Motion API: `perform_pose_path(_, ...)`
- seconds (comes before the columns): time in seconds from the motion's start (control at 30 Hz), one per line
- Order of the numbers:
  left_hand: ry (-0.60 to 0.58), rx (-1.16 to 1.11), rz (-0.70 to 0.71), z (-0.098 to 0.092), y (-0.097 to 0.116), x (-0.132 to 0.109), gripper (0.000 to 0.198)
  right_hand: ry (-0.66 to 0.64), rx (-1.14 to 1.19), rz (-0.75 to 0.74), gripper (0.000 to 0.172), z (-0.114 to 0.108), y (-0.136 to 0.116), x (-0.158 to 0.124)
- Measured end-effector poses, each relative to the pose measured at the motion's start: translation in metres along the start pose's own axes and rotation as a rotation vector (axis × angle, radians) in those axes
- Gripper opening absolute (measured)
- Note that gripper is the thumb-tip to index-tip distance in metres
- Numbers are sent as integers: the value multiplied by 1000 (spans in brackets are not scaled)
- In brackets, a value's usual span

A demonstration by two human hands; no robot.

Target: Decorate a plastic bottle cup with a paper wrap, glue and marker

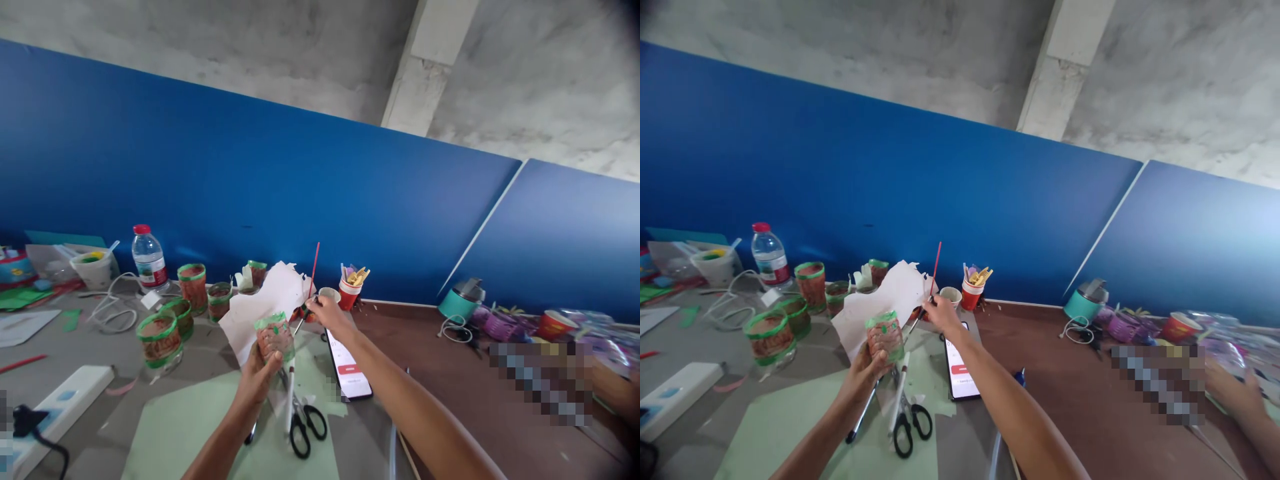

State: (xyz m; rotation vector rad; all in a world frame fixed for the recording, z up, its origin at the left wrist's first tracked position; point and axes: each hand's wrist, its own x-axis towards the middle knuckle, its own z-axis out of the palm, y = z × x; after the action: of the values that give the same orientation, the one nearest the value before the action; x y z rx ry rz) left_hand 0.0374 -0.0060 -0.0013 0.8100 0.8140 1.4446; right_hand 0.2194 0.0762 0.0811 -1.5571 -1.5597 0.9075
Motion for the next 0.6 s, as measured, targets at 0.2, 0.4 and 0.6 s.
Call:
perform_pose_path(0.2,-212,-200,-95,9,18,-17,60,21,450,15,33,-6,12,-37)
perform_pose_path(0.4,-546,-206,-235,11,25,-32,57,83,697,46,35,7,30,-68)
perform_pose_path(0.6,-659,-167,-363,10,21,-42,57,109,858,42,35,32,30,-85)
